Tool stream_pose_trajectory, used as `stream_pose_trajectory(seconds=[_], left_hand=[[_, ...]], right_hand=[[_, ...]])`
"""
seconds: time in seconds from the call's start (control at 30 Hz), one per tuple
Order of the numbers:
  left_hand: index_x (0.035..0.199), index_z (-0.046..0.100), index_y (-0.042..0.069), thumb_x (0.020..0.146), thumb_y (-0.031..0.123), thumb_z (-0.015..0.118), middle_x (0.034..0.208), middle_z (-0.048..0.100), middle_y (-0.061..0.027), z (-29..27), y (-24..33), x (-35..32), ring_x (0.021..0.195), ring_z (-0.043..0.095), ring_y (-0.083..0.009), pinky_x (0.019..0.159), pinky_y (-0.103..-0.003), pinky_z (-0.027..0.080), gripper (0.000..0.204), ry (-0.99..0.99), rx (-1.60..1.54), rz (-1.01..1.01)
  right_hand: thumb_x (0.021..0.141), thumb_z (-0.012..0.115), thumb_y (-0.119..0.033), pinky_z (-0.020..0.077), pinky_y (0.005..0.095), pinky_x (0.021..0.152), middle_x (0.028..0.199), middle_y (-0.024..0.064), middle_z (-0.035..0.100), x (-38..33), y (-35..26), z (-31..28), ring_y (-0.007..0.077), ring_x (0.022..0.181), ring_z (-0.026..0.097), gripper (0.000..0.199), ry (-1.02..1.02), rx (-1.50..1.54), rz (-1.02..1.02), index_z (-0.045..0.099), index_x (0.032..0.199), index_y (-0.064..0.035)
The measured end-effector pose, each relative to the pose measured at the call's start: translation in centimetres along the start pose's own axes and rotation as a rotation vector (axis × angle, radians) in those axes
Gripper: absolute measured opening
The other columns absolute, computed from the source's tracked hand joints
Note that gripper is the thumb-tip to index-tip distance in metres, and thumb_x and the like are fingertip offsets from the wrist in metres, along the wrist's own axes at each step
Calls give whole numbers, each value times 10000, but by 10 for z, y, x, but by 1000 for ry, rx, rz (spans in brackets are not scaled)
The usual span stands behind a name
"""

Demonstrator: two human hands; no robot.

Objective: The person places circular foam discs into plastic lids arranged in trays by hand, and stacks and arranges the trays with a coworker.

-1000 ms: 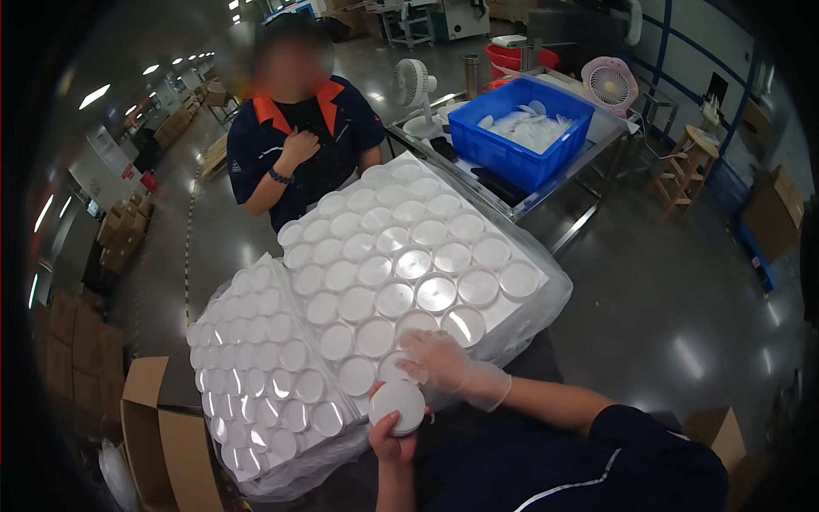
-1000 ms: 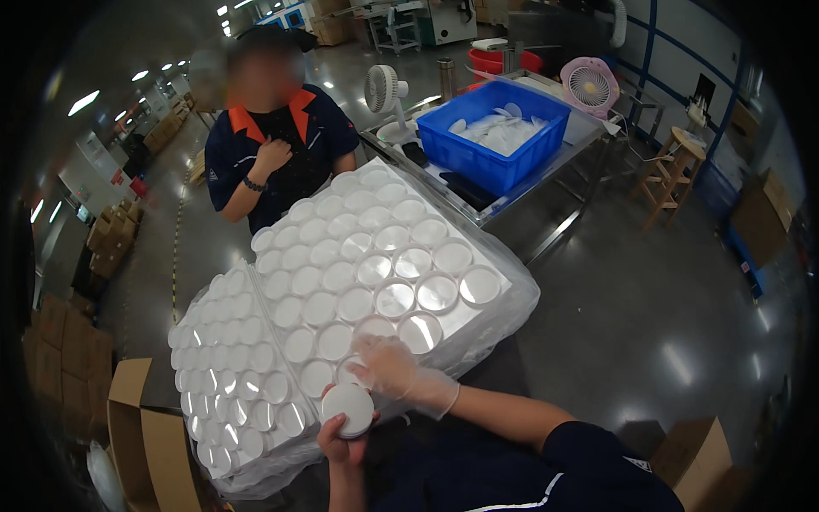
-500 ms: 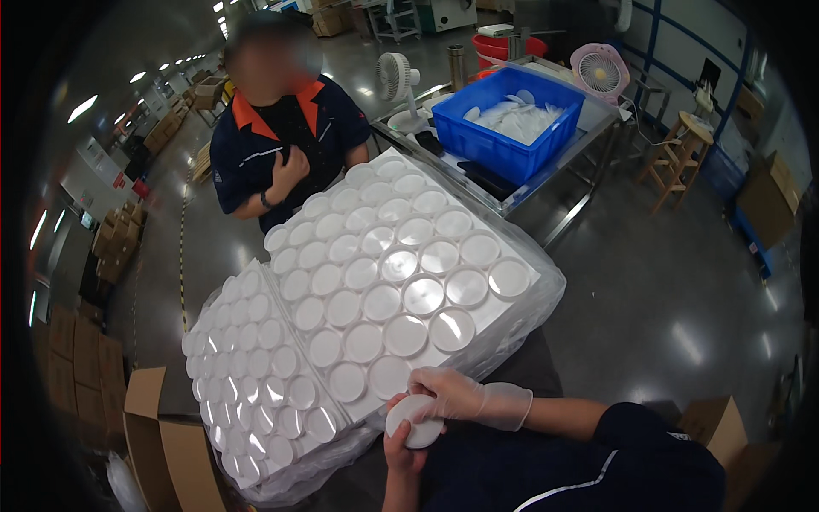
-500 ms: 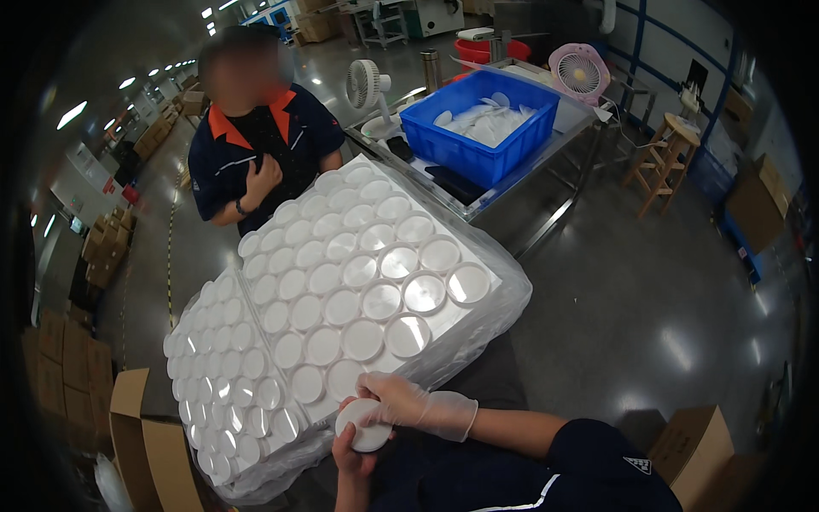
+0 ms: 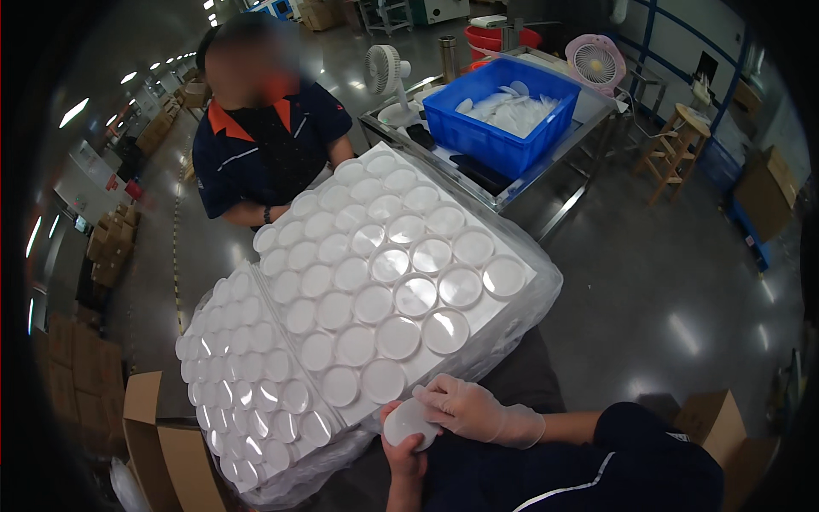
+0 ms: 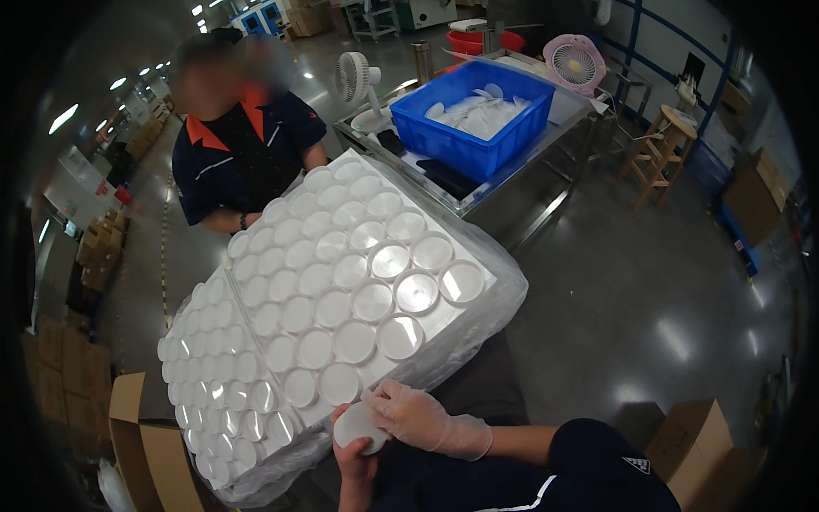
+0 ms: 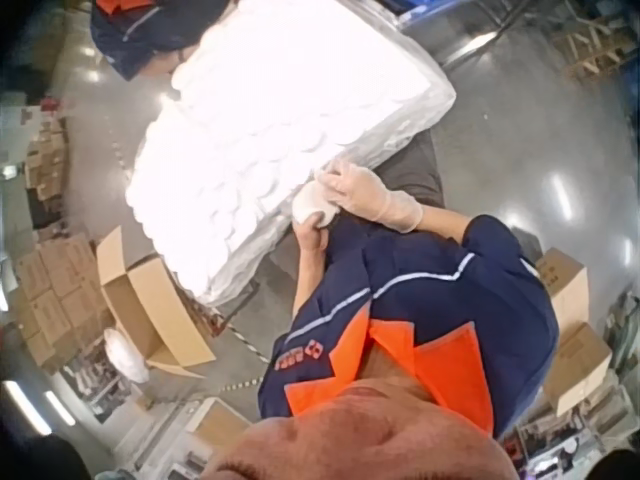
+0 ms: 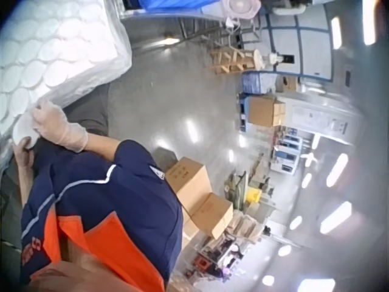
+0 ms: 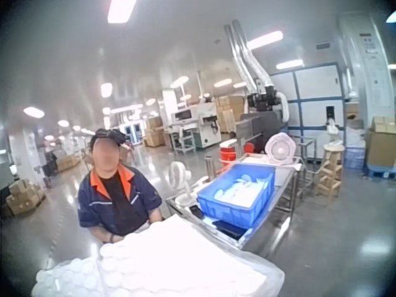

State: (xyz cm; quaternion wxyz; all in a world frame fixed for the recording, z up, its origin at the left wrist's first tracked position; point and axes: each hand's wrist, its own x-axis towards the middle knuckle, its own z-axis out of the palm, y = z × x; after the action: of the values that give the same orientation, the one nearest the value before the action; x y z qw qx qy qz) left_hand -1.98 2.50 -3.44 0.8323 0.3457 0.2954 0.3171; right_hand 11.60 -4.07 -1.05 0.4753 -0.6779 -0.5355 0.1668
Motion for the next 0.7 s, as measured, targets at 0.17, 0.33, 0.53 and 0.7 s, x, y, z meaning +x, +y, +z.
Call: stream_pose_trajectory(seconds=[0.17, 0.33, 0.53, 0.7], left_hand=[[1084, 355, 37, 571, 47, 577, 966, 492, -145, -7, -7, -3, 797, 562, -282, 613, -385, 527, 559, -51, 74, 32], [1087, 357, 45, 570, 57, 556, 1005, 485, -166, -6, -6, 2, 840, 552, -305, 588, -397, 521, 554, -184, -36, -126], [1037, 378, 108, 538, 63, 509, 927, 449, -205, 11, 11, 6, 730, 487, -357, 480, -391, 466, 518, -185, -363, -225], [1096, 391, 152, 514, 63, 497, 958, 434, -190, -5, 3, 16, 861, 488, -388, 451, -384, 464, 598, -353, -348, -275]], right_hand=[[714, 620, -76, 463, 321, 631, 788, 75, 530, -6, -3, -4, 246, 723, 553, 139, 34, 150, 107, 598, 845, -34], [753, 620, -61, 441, 248, 602, 702, 26, 566, -5, 17, -14, 116, 673, 548, 60, -233, 578, 391, 576, 747, -21], [783, 584, -98, 408, 226, 556, 627, -1, 527, 68, 71, -61, 61, 600, 467, 93, 511, 479, 476, 560, 747, -16], [748, 580, -143, 441, 319, 563, 676, 127, 587, 97, 107, -83, 222, 613, 578, 132, 364, -240, 341, 546, 712, -21]])
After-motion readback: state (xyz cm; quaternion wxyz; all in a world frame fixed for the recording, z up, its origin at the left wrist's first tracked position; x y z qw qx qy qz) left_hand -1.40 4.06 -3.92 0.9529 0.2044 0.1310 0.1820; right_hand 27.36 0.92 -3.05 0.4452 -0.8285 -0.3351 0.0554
